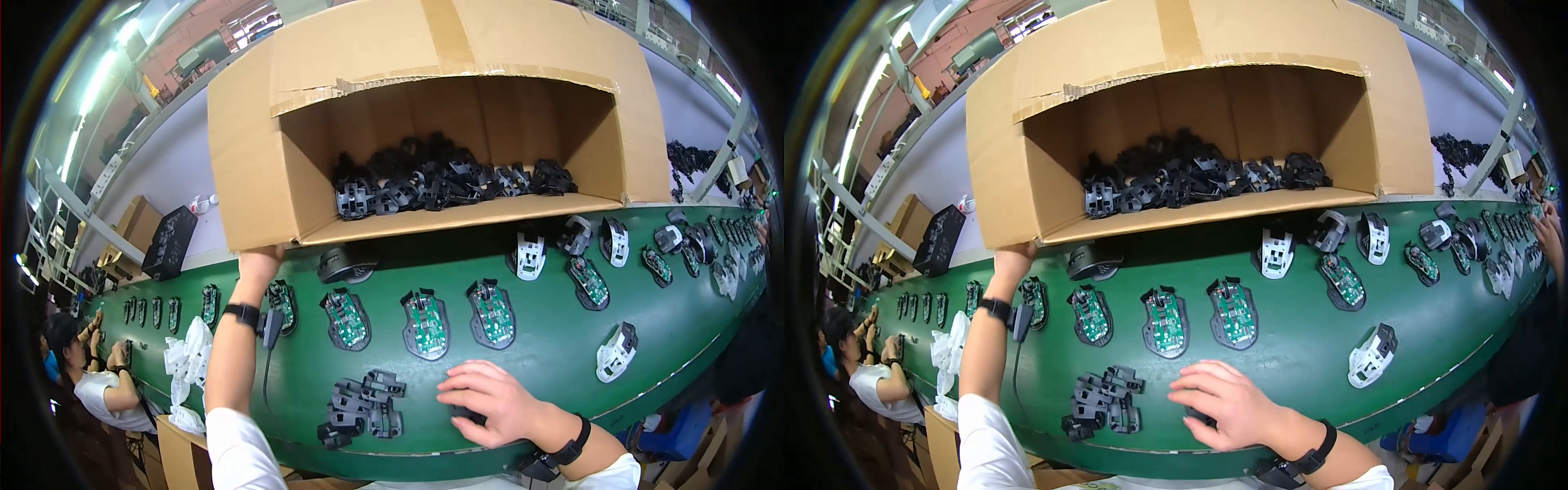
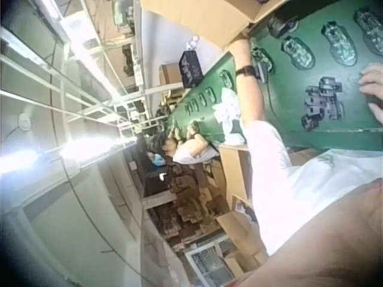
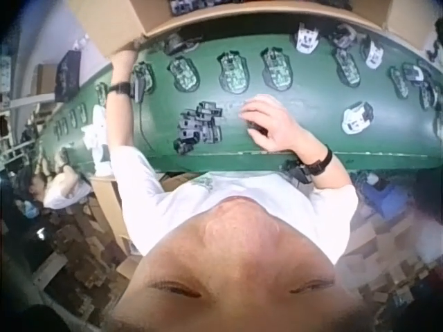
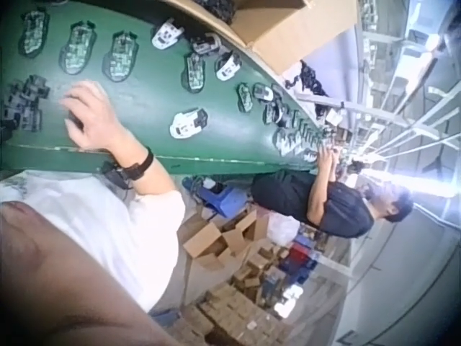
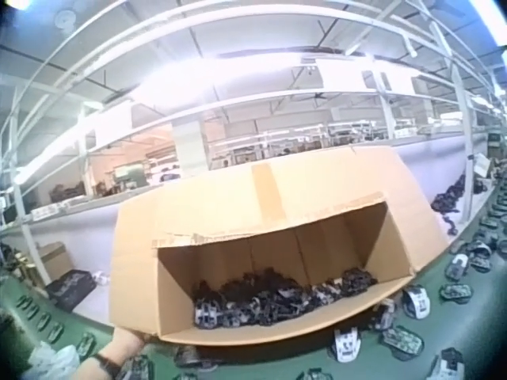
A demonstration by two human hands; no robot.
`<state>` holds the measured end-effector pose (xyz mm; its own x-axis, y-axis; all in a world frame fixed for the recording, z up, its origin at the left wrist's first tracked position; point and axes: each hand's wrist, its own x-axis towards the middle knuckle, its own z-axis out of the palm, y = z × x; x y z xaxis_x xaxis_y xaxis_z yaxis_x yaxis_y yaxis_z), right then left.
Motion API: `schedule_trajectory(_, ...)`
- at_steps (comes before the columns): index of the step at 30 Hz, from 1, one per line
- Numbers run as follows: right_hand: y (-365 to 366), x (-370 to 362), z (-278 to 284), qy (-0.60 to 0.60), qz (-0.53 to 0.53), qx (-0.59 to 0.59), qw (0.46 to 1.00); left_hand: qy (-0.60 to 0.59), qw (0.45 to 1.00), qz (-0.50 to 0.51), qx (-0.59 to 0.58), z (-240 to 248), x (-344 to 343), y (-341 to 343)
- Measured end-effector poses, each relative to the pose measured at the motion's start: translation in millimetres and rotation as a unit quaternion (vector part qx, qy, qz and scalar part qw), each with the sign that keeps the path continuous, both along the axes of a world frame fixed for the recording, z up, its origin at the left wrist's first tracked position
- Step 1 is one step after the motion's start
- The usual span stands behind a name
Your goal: Assembling internal and external components of computer mice on a production line.
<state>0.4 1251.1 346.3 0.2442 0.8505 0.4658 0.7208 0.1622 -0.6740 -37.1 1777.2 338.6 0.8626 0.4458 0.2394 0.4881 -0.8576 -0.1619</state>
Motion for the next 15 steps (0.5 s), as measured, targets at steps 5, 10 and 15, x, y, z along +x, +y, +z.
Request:
schedule_trajectory(5, 4.3, -5.0, 3.7, -0.001, -0.02, 0.069, 0.997, -0.169, 0.979, -0.101, -0.046, 39.2, -84.6, -114.9)
schedule_trajectory(10, 5.0, -23.3, 0.6, 0.154, 0.03, 0.028, 0.987, -0.229, 0.852, -0.299, -0.364, 64.1, -135.1, -284.7)
schedule_trajectory(15, 14.2, -44.3, -3.7, 0.204, 0.118, 0.025, 0.972, -0.212, 0.81, -0.324, -0.439, 54.3, -172.4, -354.5)
